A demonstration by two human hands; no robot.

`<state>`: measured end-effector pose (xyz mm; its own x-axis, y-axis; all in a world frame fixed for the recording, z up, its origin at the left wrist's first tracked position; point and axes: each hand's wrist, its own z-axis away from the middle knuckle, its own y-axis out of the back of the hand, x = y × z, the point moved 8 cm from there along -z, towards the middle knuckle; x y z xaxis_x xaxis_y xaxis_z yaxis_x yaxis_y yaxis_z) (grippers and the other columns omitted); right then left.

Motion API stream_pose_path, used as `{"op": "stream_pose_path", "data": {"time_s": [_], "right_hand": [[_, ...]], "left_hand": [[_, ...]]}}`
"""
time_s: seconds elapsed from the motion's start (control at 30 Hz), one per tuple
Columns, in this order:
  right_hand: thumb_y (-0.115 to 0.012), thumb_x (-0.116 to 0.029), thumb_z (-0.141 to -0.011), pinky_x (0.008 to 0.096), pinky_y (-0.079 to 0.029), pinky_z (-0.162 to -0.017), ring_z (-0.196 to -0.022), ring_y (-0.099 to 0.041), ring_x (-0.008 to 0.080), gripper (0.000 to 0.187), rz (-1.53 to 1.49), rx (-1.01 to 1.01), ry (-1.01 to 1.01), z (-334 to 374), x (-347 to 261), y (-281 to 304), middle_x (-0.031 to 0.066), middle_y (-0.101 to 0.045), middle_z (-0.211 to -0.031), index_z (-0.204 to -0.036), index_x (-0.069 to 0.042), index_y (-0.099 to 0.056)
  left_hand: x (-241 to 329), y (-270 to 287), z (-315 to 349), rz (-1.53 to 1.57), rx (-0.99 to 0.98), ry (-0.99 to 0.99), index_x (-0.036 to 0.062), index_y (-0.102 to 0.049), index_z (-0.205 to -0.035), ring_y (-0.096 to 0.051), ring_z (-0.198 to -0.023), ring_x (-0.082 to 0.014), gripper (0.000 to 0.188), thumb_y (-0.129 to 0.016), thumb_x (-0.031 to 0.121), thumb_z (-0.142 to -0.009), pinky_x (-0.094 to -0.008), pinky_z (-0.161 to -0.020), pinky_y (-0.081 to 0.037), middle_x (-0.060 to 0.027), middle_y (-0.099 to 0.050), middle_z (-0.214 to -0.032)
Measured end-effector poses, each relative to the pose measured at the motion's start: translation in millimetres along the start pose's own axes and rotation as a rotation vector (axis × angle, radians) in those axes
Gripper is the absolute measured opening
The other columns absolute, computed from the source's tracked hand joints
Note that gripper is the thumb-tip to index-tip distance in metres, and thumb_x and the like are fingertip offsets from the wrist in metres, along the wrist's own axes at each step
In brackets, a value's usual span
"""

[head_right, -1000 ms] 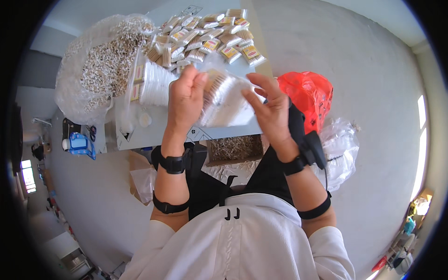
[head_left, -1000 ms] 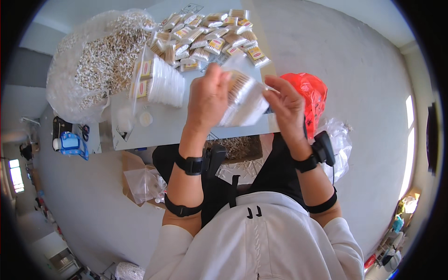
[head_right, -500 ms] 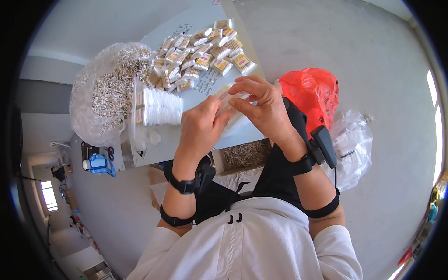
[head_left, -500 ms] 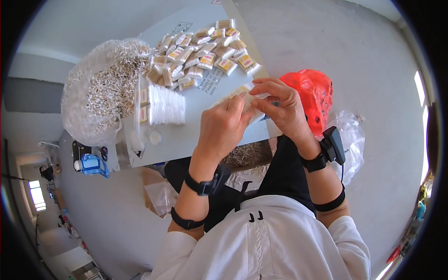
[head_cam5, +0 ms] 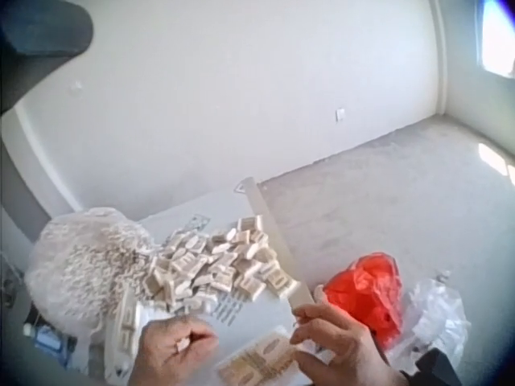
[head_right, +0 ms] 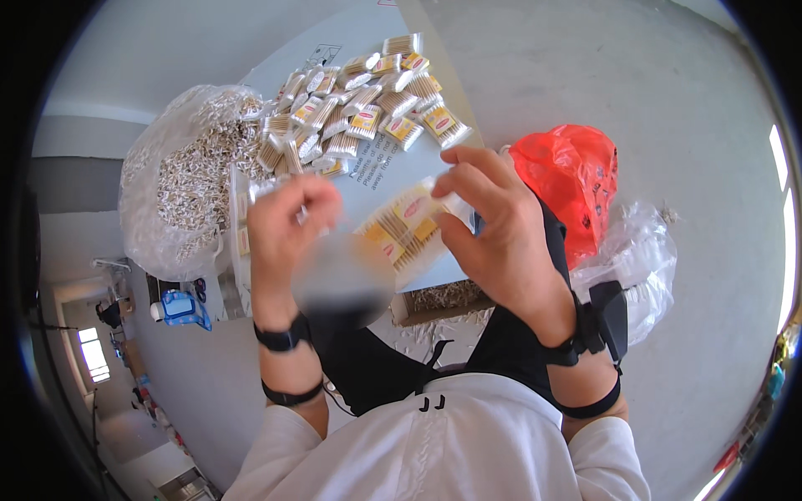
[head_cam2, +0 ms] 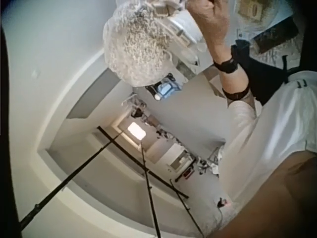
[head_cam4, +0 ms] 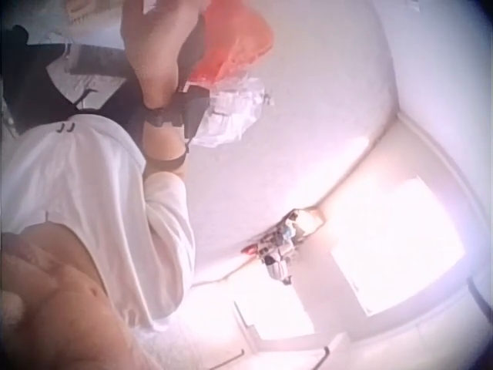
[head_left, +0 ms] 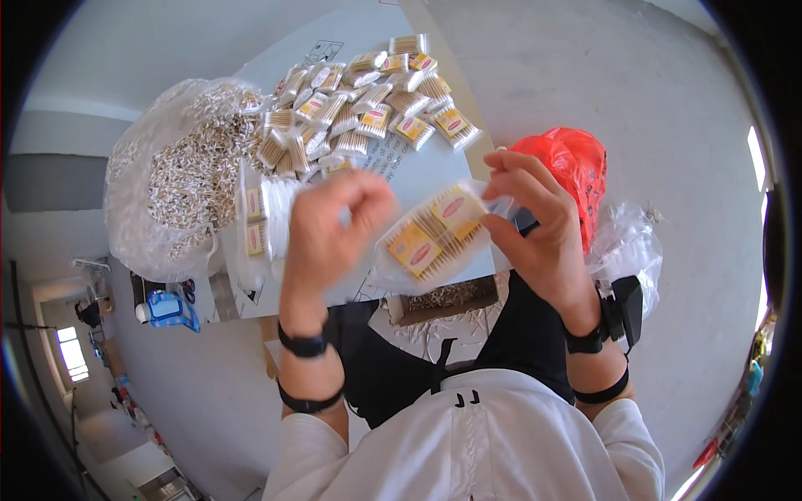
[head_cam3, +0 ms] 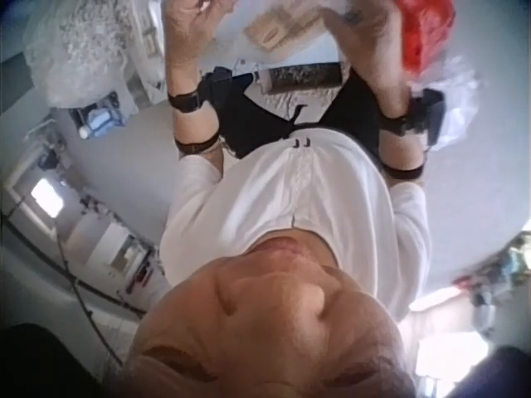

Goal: Packing small boxes of cotton swabs into plastic bags at a workbench.

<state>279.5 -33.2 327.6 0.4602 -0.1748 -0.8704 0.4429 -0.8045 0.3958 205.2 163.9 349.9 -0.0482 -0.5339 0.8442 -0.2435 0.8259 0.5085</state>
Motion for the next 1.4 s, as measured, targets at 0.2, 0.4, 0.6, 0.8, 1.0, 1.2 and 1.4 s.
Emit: {"op": "stream_pose_path", "data": {"time_s": [0.2,0.4,0.6,0.8,1.0,1.2,1.4], "right_hand": [[-0.073,-0.005,-0.072,0.0373,-0.05,-0.082,-0.098,-0.059,0.0322,0.014,0.076,-0.005,0.009,0,-10,1,0.0178,-0.058,-0.119,-0.083,-0.004,-0.065],[-0.079,-0.016,-0.072,0.0369,-0.05,-0.07,-0.094,-0.06,0.0314,0.02,0.361,-0.066,0.087,-10,-16,4,0.0177,-0.058,-0.12,-0.084,-0.006,-0.067],[-0.079,-0.008,-0.068,0.0371,-0.052,-0.07,-0.092,-0.06,0.0319,0.02,0.318,-0.067,0.029,-10,-15,6,0.0167,-0.06,-0.114,-0.082,-0.005,-0.065],[-0.078,-0.001,-0.066,0.0355,-0.05,-0.072,-0.085,-0.06,0.0275,0.029,0.348,0.115,0.091,-5,-24,18,0.0149,-0.061,-0.103,-0.088,0.001,-0.059],[-0.081,-0.02,-0.072,0.0373,-0.051,-0.061,-0.068,-0.063,0.0293,0.039,0.244,0.12,-0.098,-6,-1,21,0.0165,-0.064,-0.088,-0.095,0.0,-0.057],[-0.079,-0.021,-0.073,0.039,-0.052,-0.063,-0.071,-0.064,0.0314,0.038,0.296,-0.004,-0.211,-5,4,7,0.0174,-0.065,-0.091,-0.1,-0.001,-0.062],[-0.073,-0.012,-0.077,0.036,-0.051,-0.066,-0.073,-0.064,0.028,0.02,0.293,0.15,0.279,-12,-14,3,0.0125,-0.066,-0.086,-0.095,-0.003,-0.07]], "left_hand": [[-161,3,-109,-0.501,0.016,0.136,-0.0015,-0.064,-0.087,-0.062,-0.07,-0.0247,0.021,-0.071,0.018,-0.082,-0.0351,-0.065,-0.05,-0.0116,-0.064,-0.076],[-191,-24,-139,-1.068,0.094,-0.203,-0.0046,-0.065,-0.084,-0.064,-0.078,-0.0356,0.03,-0.074,0.023,-0.078,-0.0421,-0.076,-0.053,-0.0166,-0.065,-0.077],[-205,6,-116,0.104,0.332,0.459,-0.0073,-0.067,-0.089,-0.065,-0.06,-0.0137,0.016,-0.07,0.006,-0.081,-0.025,-0.046,-0.053,-0.0114,-0.069,-0.084],[-125,17,-66,0.386,0.325,0.315,-0.0078,-0.063,-0.101,-0.066,-0.068,-0.0141,0.02,-0.066,0.005,-0.086,-0.0274,-0.054,-0.057,-0.0119,-0.068,-0.087],[-25,25,-5,0.454,0.405,0.148,-0.004,-0.059,-0.104,-0.066,-0.082,-0.0152,0.019,-0.065,0.001,-0.087,-0.0288,-0.069,-0.058,-0.0111,-0.067,-0.096],[35,-5,45,0.395,0.352,0.047,-0.0058,-0.056,-0.111,-0.064,-0.088,-0.0115,0.026,-0.067,0.001,-0.088,-0.0255,-0.079,-0.052,-0.0096,-0.066,-0.1],[27,-29,57,0.445,0.331,0.16,-0.0069,-0.049,-0.126,-0.064,-0.089,-0.0118,0.04,-0.064,0.001,-0.089,-0.0245,-0.072,-0.055,-0.0114,-0.065,-0.103]]}}
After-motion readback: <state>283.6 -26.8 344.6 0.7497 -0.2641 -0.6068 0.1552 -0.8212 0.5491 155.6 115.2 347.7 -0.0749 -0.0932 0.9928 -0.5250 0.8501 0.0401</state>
